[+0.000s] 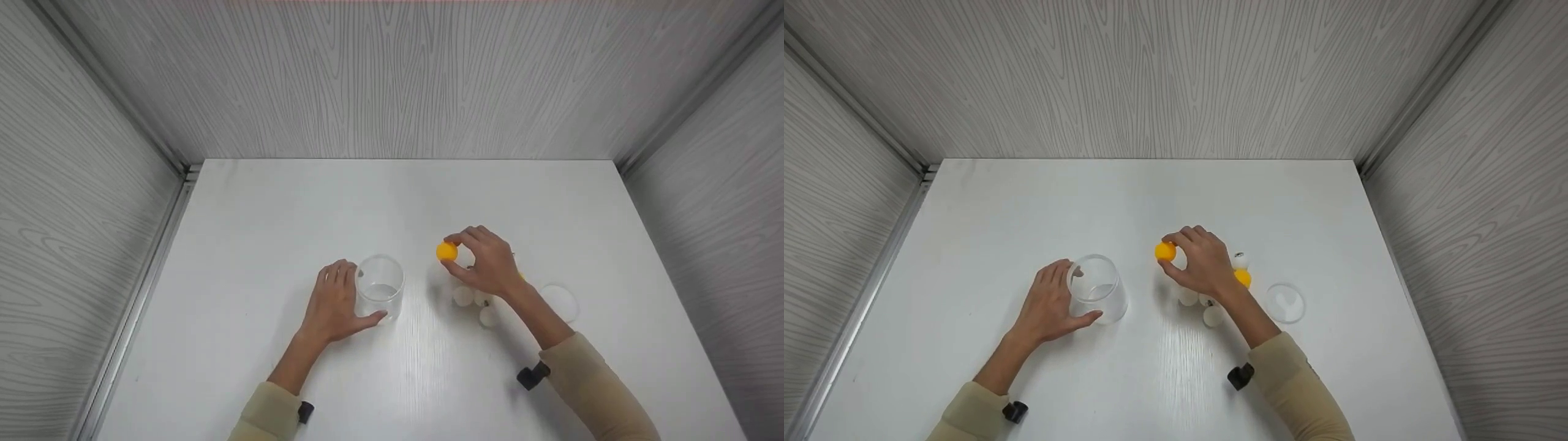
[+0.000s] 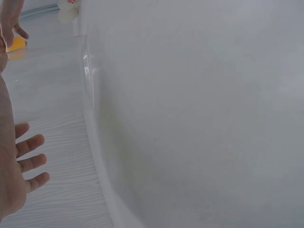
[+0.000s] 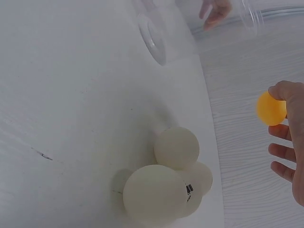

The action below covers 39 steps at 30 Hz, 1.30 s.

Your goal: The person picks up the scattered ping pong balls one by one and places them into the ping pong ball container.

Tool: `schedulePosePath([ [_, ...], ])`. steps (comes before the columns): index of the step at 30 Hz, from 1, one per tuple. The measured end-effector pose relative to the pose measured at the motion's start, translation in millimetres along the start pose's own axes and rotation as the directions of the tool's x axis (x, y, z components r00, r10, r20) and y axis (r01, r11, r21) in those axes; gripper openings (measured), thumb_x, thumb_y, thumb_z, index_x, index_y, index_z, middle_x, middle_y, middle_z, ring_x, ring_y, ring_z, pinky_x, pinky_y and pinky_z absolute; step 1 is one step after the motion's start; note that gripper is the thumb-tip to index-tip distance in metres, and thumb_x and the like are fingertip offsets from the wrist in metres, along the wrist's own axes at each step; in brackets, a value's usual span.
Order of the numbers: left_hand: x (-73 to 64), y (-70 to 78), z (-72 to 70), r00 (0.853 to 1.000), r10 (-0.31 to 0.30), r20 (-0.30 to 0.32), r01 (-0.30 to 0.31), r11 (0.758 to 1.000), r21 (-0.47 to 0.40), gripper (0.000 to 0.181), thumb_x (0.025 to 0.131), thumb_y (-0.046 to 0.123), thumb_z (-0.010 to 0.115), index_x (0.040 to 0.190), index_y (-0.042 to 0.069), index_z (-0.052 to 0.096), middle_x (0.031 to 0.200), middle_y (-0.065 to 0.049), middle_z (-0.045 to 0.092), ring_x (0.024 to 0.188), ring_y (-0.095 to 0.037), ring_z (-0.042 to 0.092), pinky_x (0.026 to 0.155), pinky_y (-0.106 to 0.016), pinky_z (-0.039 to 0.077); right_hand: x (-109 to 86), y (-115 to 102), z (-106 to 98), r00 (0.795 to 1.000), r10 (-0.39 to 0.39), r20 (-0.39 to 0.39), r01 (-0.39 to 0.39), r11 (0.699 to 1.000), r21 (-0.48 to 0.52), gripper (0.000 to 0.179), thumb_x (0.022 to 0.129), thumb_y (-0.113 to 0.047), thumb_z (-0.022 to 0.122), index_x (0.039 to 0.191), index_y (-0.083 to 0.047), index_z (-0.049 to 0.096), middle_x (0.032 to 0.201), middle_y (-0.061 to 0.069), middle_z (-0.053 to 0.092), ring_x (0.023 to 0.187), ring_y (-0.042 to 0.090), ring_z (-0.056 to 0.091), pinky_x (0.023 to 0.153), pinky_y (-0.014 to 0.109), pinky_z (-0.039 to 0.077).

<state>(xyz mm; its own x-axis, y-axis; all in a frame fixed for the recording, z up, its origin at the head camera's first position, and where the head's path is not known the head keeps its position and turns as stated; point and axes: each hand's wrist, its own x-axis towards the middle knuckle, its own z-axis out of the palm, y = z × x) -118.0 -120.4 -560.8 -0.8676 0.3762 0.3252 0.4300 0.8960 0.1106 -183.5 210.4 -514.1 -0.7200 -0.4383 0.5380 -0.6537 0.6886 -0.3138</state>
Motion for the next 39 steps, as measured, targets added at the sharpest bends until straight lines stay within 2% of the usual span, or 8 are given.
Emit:
schedulePosePath([
  [24, -0.1, 0.4, 0.6, 1.000, -0.006, 0.000, 0.006, 1.000, -0.028, 0.091, 0.078, 0.076, 0.070, 0.129, 0.003, 0.052, 0.124, -0.014, 0.063, 0.123, -0.031, 0.059, 0.110, -0.048, 0.050, 11.6, -31.6, -8.6, 0.998, -0.044, -0.037, 0.046, 0.997, 0.061, 0.032, 0.085, -0.029, 0.085, 0.111, -0.013, 0.076, 0.103, 0.002, 0.078, 0.093, 0.021, 0.070, 0.084, 0.037, 0.063],
  [33, 0.1, -0.1, -0.4, 1.000, -0.006, -0.004, 0.006, 0.999, -0.047, 0.088, 0.079, 0.073, 0.071, 0.128, 0.002, 0.052, 0.123, -0.016, 0.063, 0.120, -0.032, 0.059, 0.110, -0.048, 0.051, 17.4, -47.8, -12.8, 0.999, -0.048, -0.012, 0.049, 0.994, 0.097, 0.034, 0.087, -0.033, 0.084, 0.114, -0.015, 0.075, 0.105, 0.000, 0.077, 0.097, 0.019, 0.069, 0.088, 0.035, 0.062],
  [39, -0.2, 0.9, -1.0, 1.000, -0.007, -0.001, 0.006, 0.999, -0.047, 0.089, 0.079, 0.073, 0.071, 0.130, 0.002, 0.052, 0.125, -0.017, 0.064, 0.121, -0.032, 0.059, 0.110, -0.049, 0.052, 21.6, -59.8, -10.0, 0.996, -0.094, -0.002, 0.094, 0.989, 0.110, 0.033, 0.088, -0.034, 0.083, 0.116, -0.017, 0.074, 0.105, 0.000, 0.076, 0.096, 0.019, 0.069, 0.088, 0.033, 0.062],
])
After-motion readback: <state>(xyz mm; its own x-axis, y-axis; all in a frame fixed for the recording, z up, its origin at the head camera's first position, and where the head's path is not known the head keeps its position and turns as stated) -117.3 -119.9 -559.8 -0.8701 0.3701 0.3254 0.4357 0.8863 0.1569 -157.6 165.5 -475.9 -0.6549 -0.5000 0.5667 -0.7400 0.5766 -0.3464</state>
